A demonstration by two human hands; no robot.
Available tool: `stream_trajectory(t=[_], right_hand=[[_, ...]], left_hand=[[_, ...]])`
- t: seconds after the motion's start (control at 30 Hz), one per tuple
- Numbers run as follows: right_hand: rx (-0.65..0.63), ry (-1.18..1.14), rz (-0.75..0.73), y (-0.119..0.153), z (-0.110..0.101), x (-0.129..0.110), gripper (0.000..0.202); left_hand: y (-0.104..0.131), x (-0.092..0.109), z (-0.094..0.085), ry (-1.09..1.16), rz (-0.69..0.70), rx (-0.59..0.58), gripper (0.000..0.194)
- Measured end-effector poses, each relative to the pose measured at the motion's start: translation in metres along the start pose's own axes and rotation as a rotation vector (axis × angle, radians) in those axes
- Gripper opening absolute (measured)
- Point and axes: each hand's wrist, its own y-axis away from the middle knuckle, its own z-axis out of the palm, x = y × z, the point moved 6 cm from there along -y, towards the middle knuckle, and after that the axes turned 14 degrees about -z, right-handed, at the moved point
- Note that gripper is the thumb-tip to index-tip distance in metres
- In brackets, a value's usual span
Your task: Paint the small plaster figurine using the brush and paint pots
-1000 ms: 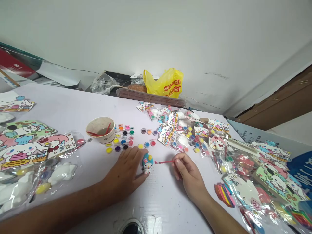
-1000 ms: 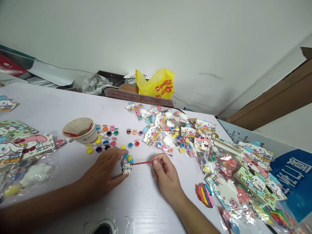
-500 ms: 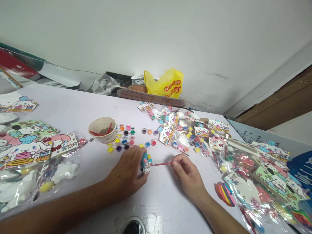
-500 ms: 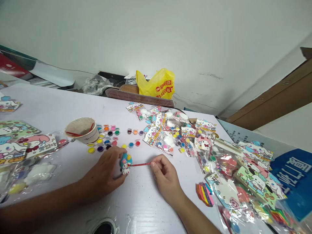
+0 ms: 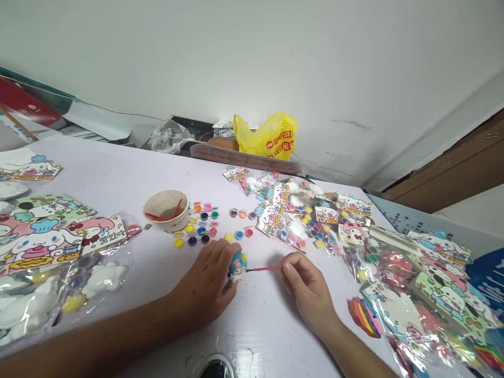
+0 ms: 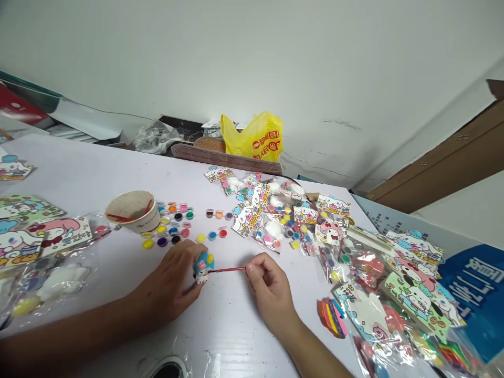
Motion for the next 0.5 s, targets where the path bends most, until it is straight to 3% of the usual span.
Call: stream_trajectory(t=[0.27, 0.5], right_hand=[[0.049, 0.073, -0.114, 0.0013, 0.0001, -0.0054, 0.032], [0.025, 0.042, -0.059, 0.0007, -0.0015, -0.0012, 0.036]], left_hand=[[0.0001, 0.0011, 0.0006, -0.011, 0.014, 0.014, 0.052], [0.0011, -0.0009, 0.0005, -0.017, 0.001, 0.019, 0.052]])
